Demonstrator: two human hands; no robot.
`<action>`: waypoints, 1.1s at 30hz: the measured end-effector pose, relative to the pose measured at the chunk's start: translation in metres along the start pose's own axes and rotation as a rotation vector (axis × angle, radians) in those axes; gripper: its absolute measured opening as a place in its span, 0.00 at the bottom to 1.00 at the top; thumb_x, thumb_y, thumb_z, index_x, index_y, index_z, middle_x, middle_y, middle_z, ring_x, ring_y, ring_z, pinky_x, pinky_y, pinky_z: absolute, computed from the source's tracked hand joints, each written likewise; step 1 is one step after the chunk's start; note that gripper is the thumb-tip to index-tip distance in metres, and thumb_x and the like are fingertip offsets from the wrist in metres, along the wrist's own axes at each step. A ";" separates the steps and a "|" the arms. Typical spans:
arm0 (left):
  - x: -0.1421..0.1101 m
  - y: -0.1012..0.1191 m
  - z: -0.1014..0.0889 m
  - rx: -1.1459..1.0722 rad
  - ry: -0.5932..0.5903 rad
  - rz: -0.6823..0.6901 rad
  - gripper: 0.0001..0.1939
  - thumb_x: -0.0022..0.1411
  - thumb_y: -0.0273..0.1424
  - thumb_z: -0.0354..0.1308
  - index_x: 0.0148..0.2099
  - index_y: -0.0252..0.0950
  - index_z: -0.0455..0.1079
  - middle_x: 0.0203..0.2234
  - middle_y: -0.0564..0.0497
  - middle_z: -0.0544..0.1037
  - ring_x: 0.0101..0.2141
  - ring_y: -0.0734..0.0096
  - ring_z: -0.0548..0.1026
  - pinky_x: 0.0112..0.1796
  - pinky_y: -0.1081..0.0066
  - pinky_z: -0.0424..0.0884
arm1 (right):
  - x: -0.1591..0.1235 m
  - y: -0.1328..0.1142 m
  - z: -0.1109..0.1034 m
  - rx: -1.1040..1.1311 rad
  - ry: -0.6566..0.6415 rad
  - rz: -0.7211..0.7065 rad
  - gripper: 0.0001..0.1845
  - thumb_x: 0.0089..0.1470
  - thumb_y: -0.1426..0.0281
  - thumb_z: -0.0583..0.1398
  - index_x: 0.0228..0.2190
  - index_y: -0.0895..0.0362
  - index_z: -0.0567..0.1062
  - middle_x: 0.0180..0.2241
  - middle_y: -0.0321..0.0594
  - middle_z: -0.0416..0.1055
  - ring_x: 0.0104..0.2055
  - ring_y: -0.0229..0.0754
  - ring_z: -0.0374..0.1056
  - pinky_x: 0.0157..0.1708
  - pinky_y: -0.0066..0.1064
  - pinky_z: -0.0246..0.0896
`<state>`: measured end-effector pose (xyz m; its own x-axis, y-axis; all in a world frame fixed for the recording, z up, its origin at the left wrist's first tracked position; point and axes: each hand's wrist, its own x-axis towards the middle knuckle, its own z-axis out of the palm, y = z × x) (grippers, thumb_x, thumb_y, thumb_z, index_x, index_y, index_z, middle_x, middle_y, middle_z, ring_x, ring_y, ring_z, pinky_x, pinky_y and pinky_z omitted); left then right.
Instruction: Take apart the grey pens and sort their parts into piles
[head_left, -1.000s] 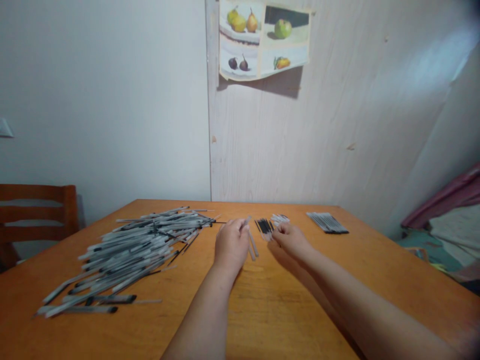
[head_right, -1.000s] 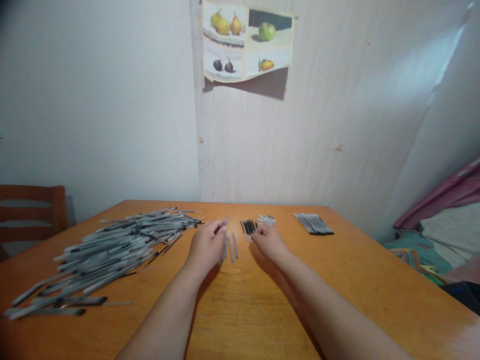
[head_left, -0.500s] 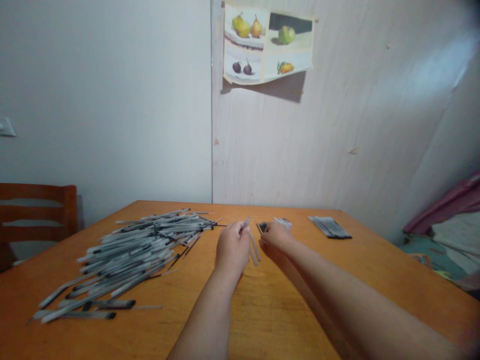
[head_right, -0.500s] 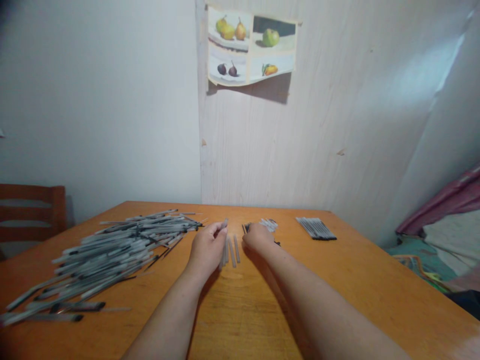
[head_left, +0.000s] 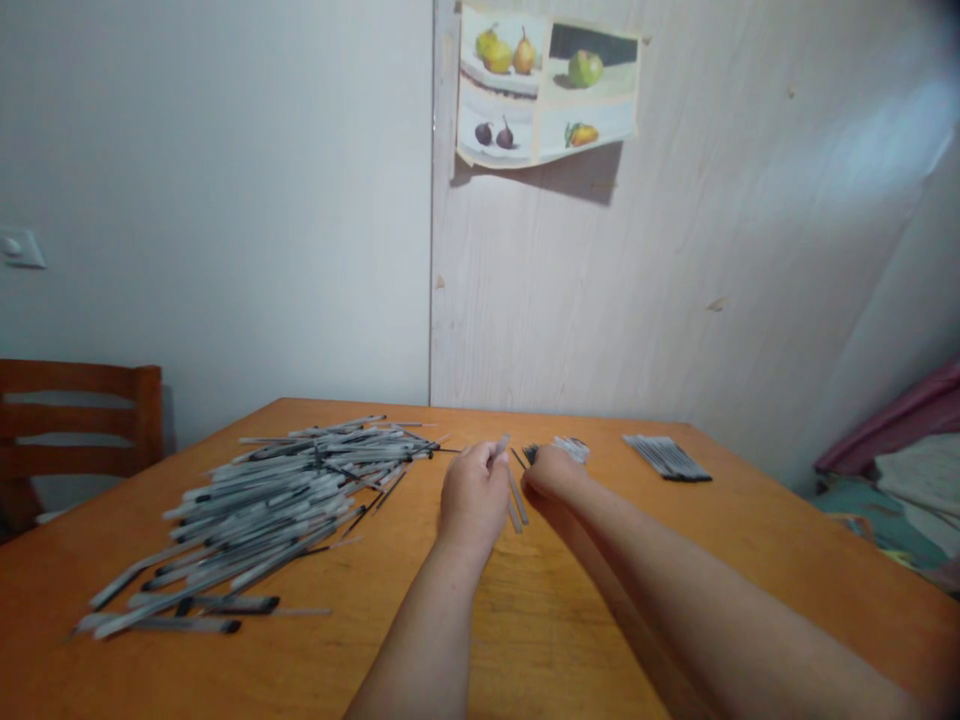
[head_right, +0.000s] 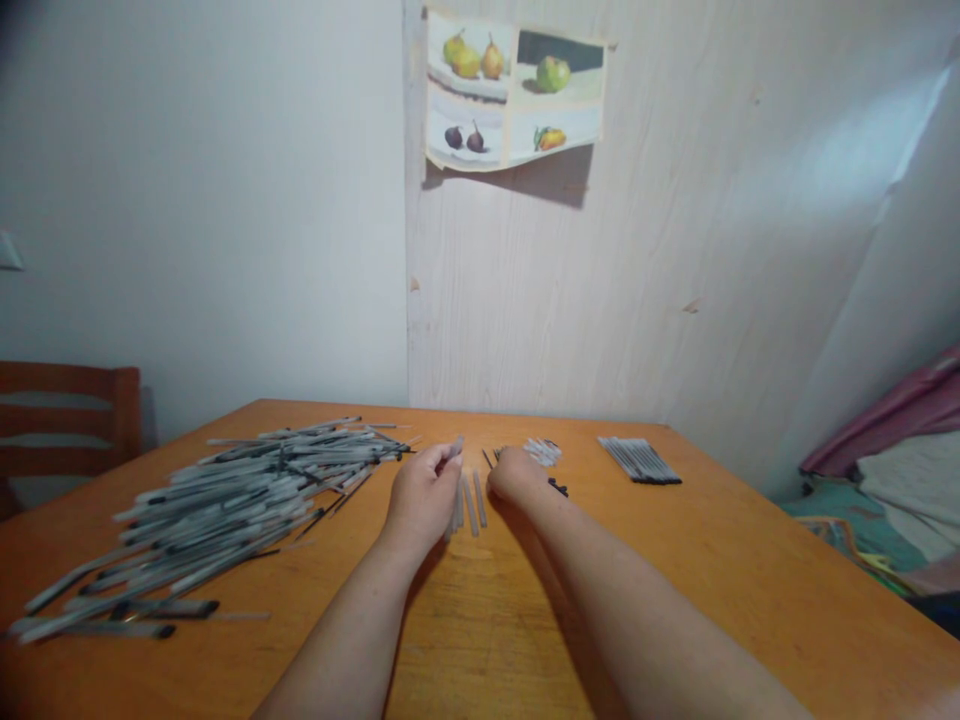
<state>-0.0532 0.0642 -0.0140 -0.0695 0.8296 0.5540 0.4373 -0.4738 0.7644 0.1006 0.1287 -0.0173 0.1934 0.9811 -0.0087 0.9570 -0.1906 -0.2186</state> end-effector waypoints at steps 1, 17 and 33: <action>0.000 0.000 0.000 0.001 -0.001 -0.002 0.10 0.63 0.32 0.53 0.41 0.40 0.76 0.37 0.45 0.80 0.39 0.62 0.75 0.40 0.67 0.65 | 0.002 0.000 0.001 0.002 -0.005 -0.005 0.14 0.41 0.70 0.65 0.35 0.57 0.81 0.38 0.53 0.79 0.42 0.53 0.75 0.35 0.34 0.67; 0.000 0.005 0.002 -0.105 -0.048 -0.201 0.09 0.61 0.33 0.53 0.38 0.37 0.73 0.31 0.50 0.78 0.33 0.68 0.73 0.34 0.72 0.63 | 0.006 0.007 0.009 0.211 0.050 -0.085 0.11 0.45 0.69 0.61 0.30 0.61 0.80 0.32 0.52 0.78 0.36 0.49 0.73 0.31 0.30 0.60; -0.001 0.018 -0.008 -0.835 -0.254 -0.568 0.15 0.50 0.36 0.68 0.37 0.31 0.74 0.27 0.51 0.74 0.25 0.79 0.67 0.26 0.78 0.59 | -0.070 0.010 -0.019 0.883 -0.039 -0.491 0.12 0.51 0.65 0.57 0.19 0.55 0.65 0.17 0.29 0.60 0.20 0.33 0.54 0.22 0.25 0.48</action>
<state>-0.0526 0.0523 0.0023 0.1619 0.9864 0.0291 -0.3675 0.0329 0.9294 0.1004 0.0577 -0.0003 -0.2009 0.9478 0.2478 0.4234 0.3121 -0.8505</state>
